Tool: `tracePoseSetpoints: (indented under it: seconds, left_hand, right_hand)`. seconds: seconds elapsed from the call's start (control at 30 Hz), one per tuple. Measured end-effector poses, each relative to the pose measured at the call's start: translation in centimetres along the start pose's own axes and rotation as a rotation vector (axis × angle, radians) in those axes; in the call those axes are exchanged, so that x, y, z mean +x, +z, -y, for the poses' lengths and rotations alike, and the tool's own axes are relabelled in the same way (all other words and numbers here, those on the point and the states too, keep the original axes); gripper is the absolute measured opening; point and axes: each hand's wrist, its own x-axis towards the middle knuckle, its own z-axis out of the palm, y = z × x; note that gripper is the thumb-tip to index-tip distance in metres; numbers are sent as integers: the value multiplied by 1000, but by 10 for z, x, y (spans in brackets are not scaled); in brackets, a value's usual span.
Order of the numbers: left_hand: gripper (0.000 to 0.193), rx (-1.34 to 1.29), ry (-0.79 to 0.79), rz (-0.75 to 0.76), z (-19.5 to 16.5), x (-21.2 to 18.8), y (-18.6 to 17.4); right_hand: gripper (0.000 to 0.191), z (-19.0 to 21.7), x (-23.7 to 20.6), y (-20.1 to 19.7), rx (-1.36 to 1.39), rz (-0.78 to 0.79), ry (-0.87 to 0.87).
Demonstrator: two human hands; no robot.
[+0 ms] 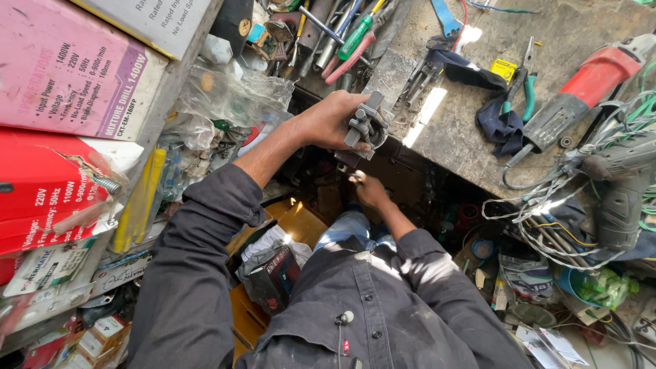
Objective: The person repairs a power tool at a cluttered workbench. They hold the tool's gear housing, unscrew and pry components with a screwdriver, tap parts with a hammer, handle a brush and small parts, and finally use a corded power drill on the tool's component while another person's hands rest on the bench nearby.
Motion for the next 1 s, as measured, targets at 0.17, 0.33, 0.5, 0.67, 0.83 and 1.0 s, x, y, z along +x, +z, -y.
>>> tracePoseSetpoints:
  seconds: [0.17, 0.33, 0.5, 0.67, 0.83, 1.0]
  left_hand:
    - [54, 10, 31, -21, 1, 0, 0]
    - [56, -43, 12, -33, 3, -1, 2]
    - [56, -29, -35, -33, 2, -2, 4]
    - [56, -13, 5, -47, 1, 6, 12]
    - [65, 66, 53, -66, -2, 19, 23]
    - [75, 121, 22, -72, -10, 26, 32]
  right_hand:
    - [34, 0, -32, -22, 670, -348, 261]
    - [51, 32, 1, -52, 1220, -426, 248]
    - [45, 40, 13, -50, 1360, -379, 285]
    - [45, 33, 8, -48, 1760, -212, 129]
    - [43, 29, 5, -55, 1852, -268, 226]
    - [35, 20, 4, -55, 1984, -183, 96]
